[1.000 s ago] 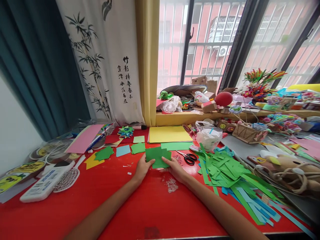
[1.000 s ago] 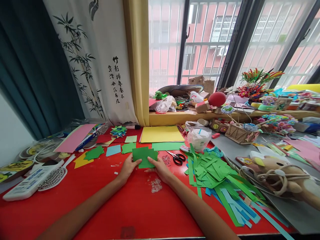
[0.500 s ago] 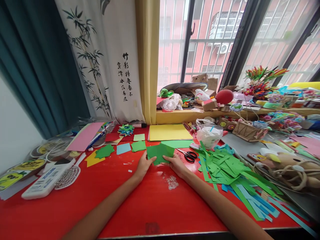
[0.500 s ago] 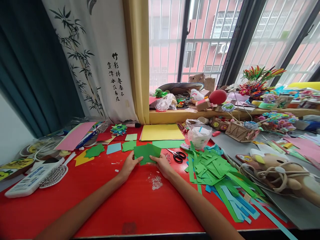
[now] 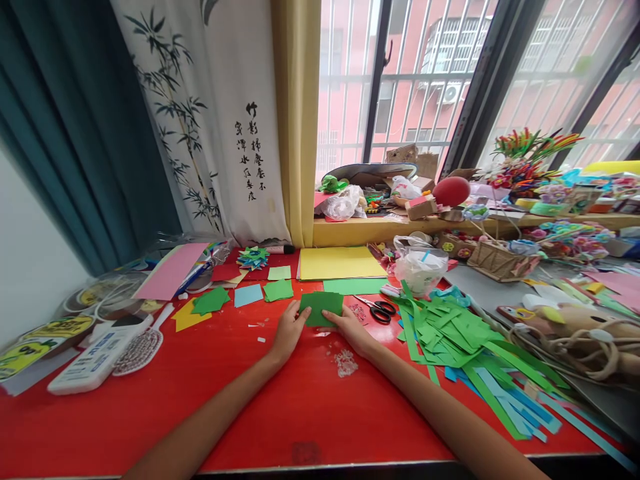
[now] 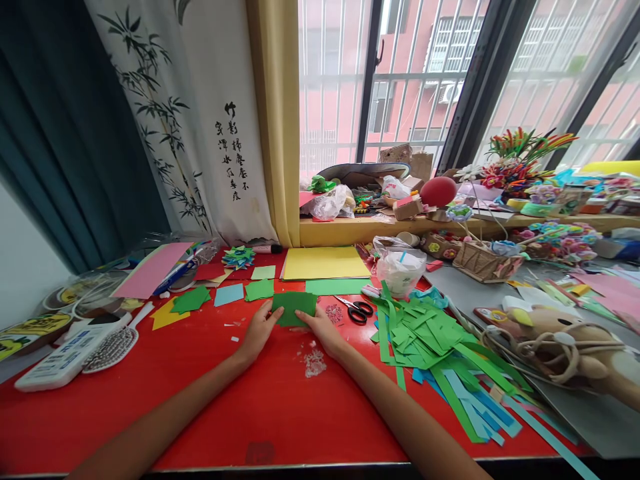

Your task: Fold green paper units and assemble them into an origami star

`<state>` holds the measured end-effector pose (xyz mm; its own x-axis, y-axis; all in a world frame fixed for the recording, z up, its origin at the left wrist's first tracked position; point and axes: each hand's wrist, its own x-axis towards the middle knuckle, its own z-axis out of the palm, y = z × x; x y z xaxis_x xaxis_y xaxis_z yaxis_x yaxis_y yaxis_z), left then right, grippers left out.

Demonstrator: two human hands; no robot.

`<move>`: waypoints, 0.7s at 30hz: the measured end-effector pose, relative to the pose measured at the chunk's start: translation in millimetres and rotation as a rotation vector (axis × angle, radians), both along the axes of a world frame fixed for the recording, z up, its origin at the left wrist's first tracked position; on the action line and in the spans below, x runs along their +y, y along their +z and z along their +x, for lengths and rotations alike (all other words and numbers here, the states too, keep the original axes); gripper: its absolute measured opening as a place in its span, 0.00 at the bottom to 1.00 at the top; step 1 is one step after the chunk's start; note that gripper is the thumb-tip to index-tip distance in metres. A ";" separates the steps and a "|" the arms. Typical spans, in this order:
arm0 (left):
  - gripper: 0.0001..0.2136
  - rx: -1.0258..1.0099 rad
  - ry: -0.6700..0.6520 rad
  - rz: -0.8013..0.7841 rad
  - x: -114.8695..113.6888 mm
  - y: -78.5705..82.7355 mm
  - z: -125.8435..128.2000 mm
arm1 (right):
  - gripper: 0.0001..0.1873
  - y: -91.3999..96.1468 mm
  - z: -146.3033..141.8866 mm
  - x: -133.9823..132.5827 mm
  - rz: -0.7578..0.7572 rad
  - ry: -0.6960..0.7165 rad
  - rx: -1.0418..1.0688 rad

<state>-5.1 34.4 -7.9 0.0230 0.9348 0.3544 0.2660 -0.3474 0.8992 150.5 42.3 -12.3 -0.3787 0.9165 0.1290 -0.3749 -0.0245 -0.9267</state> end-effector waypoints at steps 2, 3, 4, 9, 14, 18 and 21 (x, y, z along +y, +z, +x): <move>0.13 0.106 0.061 0.080 -4.3 3.7 1.7 | 0.20 -0.8 -0.2 0.7 0.011 -0.016 0.019; 0.12 0.139 0.078 0.110 -6.0 5.0 2.4 | 0.20 -1.4 -0.2 1.2 0.013 -0.023 0.024; 0.12 0.158 0.087 0.131 -7.4 5.9 3.1 | 0.20 -2.0 -0.1 1.8 0.013 -0.028 0.025; 0.14 0.178 0.071 0.198 -9.9 6.1 5.4 | 0.22 -3.5 0.3 3.5 0.011 -0.033 0.026; 0.10 0.226 -0.034 0.191 -7.2 4.9 3.4 | 0.24 -0.4 1.0 1.5 0.033 -0.005 0.004; 0.09 0.173 -0.016 0.129 -0.7 2.4 -1.3 | 0.25 2.0 0.9 -0.5 0.056 0.046 -0.027; 0.10 0.111 0.023 0.083 5.7 -2.6 -4.6 | 0.25 1.8 0.2 -0.6 0.058 0.042 -0.044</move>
